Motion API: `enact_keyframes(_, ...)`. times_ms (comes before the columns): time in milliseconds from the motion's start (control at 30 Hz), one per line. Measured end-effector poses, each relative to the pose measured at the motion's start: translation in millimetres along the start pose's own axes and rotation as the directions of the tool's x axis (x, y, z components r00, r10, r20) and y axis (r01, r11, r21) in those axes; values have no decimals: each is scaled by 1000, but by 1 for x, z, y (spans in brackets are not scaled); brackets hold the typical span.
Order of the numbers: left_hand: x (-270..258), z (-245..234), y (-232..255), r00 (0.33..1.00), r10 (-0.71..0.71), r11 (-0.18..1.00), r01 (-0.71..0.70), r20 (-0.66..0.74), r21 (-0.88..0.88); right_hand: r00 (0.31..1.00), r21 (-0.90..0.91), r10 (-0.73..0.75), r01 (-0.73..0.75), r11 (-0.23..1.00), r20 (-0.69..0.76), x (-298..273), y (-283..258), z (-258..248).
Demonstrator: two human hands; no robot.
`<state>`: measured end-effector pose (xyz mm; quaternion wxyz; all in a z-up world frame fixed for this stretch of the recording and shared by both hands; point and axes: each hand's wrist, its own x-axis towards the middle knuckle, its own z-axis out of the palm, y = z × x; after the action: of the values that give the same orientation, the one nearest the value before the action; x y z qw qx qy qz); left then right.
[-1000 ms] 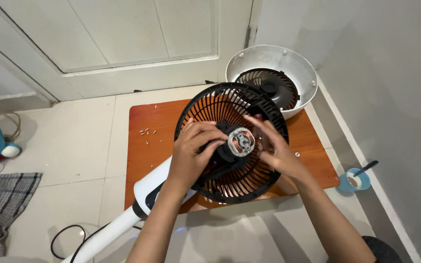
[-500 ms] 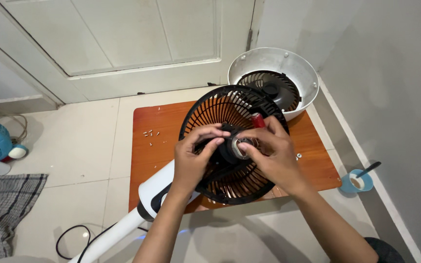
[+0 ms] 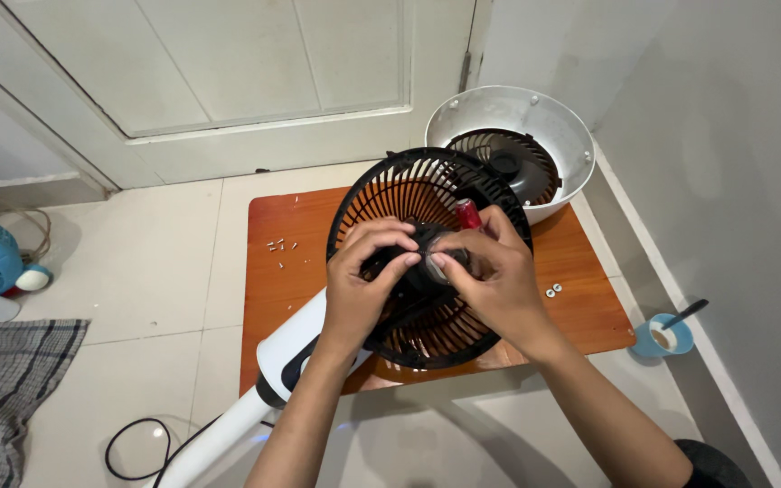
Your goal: The person uses a screwdriver to remove screws from the central motor housing of a disassembled standing fan. They loosen and remove multiple screws from the motor mount area while the fan cage and other components rest on a wooden table.
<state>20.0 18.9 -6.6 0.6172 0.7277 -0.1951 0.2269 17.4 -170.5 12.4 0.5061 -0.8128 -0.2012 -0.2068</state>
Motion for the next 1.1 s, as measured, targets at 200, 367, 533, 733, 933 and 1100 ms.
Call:
enact_keyframes(200, 3, 3, -2, 1000, -19, 999, 18, 6, 50, 991, 31, 128, -128, 991, -26, -3, 15, -20)
enact_keyframes(367, 4, 6, -4, 994, -91, 979, 79, 54, 188, 978, -17, 99, -104, 994, -182, -16, 57, -57)
enact_keyframes(533, 5, 5, -1, 991, -106, 968, 86, 75, 236, 932, -210, 280, -329, 921, -230, -30, 122, -99)
enact_keyframes(733, 9, 7, 3, 963, -260, 939, 235, 69, 250, 884, -510, 459, -436, 742, -87, -50, 174, -107)
enact_keyframes(933, 8, 9, -3, 983, -172, 969, 157, 65, 189, 829, -600, 555, -476, 643, -62, -58, 179, -101)
enact_keyframes(1100, 7, 8, -4, 981, -184, 967, 167, 70, 194, 819, -587, 571, -492, 642, -62, -57, 173, -101)
